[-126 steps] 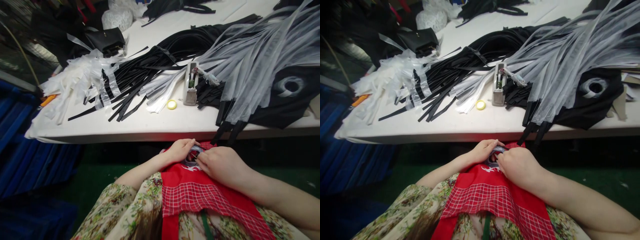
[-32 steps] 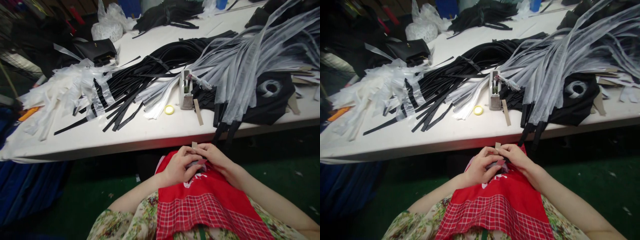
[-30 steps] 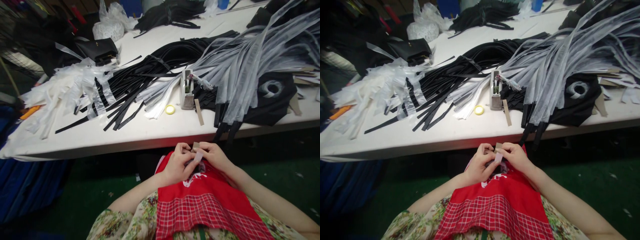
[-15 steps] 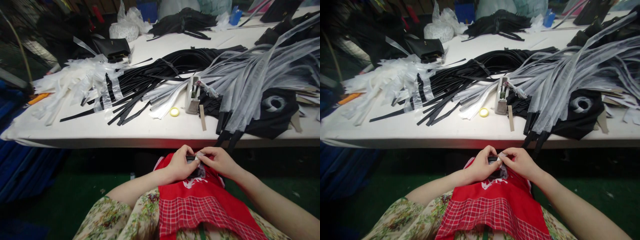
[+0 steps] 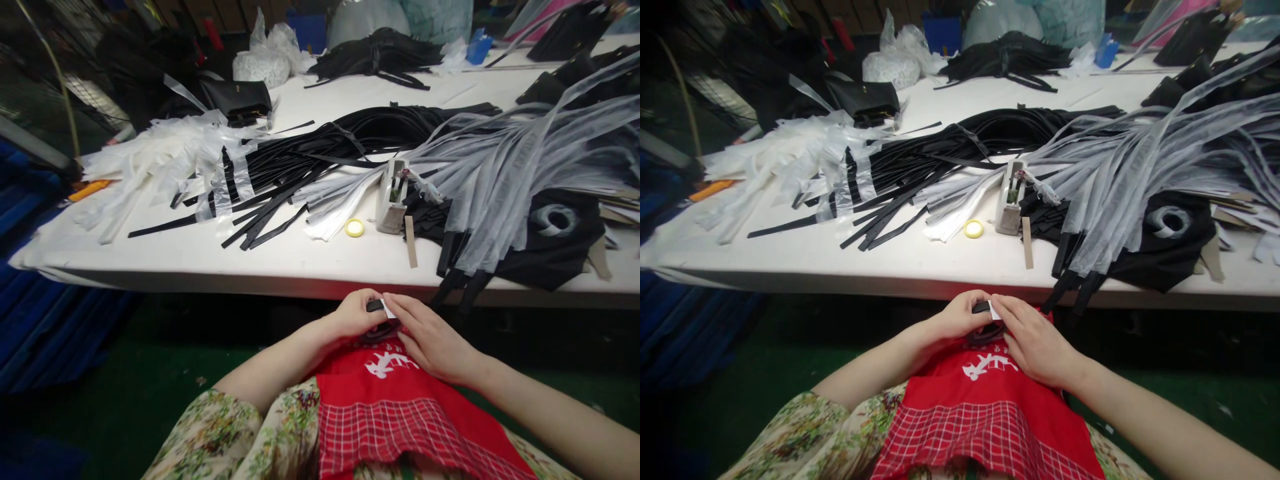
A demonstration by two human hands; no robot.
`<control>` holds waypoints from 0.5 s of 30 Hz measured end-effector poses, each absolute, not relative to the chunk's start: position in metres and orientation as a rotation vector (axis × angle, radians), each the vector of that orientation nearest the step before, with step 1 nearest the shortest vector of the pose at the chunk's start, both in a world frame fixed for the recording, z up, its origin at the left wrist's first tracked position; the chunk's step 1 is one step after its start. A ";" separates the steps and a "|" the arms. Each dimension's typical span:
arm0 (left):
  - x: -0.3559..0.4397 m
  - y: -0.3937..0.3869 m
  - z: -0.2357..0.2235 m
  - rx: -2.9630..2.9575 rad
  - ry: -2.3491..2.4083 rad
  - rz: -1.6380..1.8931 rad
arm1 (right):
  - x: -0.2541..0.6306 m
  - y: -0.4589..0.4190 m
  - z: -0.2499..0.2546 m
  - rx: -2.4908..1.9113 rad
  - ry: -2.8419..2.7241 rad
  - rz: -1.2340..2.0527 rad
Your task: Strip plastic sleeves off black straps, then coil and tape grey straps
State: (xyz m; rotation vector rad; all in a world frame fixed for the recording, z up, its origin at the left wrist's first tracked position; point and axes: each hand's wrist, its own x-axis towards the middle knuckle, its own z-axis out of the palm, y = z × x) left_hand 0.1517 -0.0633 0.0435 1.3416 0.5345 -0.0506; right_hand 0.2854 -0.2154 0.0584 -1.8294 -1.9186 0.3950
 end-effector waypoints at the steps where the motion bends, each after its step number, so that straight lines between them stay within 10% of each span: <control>1: 0.155 -0.060 0.044 1.271 0.521 -0.042 | 0.283 -0.216 0.056 -1.852 -1.918 0.353; 15: 0.152 -0.056 0.050 1.085 0.585 0.197 | 0.419 -0.078 0.064 -1.918 -0.890 0.244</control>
